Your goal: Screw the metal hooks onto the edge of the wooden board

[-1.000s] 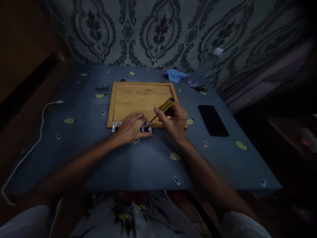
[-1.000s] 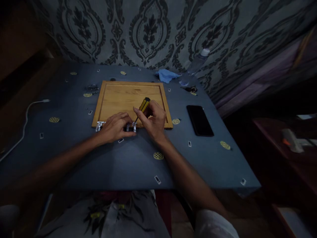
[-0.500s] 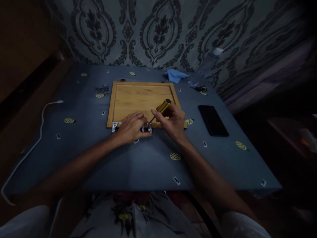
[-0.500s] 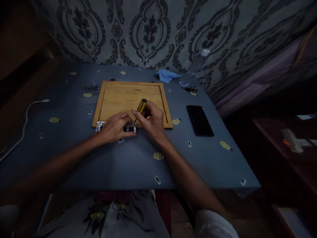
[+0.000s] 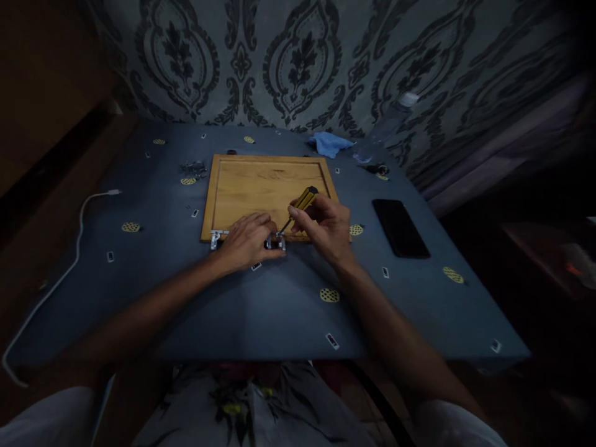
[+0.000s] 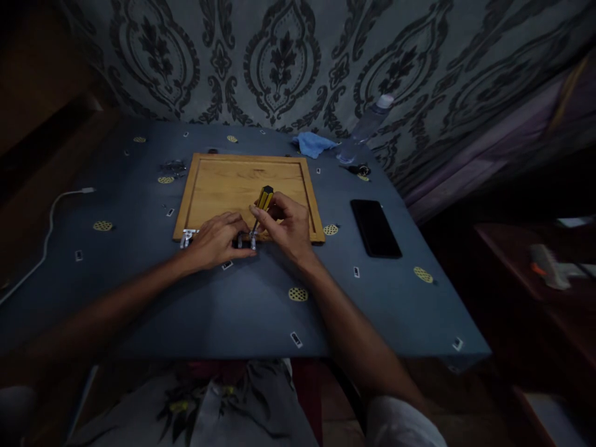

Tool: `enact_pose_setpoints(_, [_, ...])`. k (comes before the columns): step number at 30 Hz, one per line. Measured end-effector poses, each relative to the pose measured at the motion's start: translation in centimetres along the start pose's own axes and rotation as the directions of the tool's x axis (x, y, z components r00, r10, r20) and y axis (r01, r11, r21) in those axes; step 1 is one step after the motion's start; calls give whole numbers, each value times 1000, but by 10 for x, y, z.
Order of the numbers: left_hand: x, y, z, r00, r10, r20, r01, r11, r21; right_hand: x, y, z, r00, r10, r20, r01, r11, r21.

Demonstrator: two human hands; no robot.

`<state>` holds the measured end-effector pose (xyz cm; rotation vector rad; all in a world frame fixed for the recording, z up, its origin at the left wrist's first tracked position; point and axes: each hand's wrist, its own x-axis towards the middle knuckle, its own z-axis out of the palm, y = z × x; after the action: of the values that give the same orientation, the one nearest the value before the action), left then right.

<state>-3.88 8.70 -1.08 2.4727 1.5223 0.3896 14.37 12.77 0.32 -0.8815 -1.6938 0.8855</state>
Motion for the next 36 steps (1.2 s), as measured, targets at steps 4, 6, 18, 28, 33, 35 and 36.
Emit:
enact_pose_setpoints(4, [0,1,0,1000,-13,13,13,1000,-6,-4,7,5,989,-80,-120,67,992,-109])
enact_pose_setpoints(6, [0,0,1,1000,-9,16,9,1000,0,-5,9,6,981,-116,-157,97,987,-127])
enact_pose_setpoints(18, [-1,-1,2,1000,2,1,-2,1000,14,-7,6,4,981,-76,-177,53,990,-130])
enact_pose_setpoints(28, [0,0,1,1000,1,10,-2,1000,29,-7,10,7,986,-62,-152,40,989,-143])
enact_pose_setpoints(33, [0,-1,2,1000,8,8,-9,999,32,-6,9,7,986,-90,-143,71,988,-135])
enact_pose_setpoints(35, [0,-1,2,1000,9,9,-9,999,31,-5,8,7,988,-85,-127,68,989,-130])
enact_pose_setpoints(36, [0,-1,2,1000,8,12,-9,999,31,-5,7,7,989,-83,-121,67,989,-129])
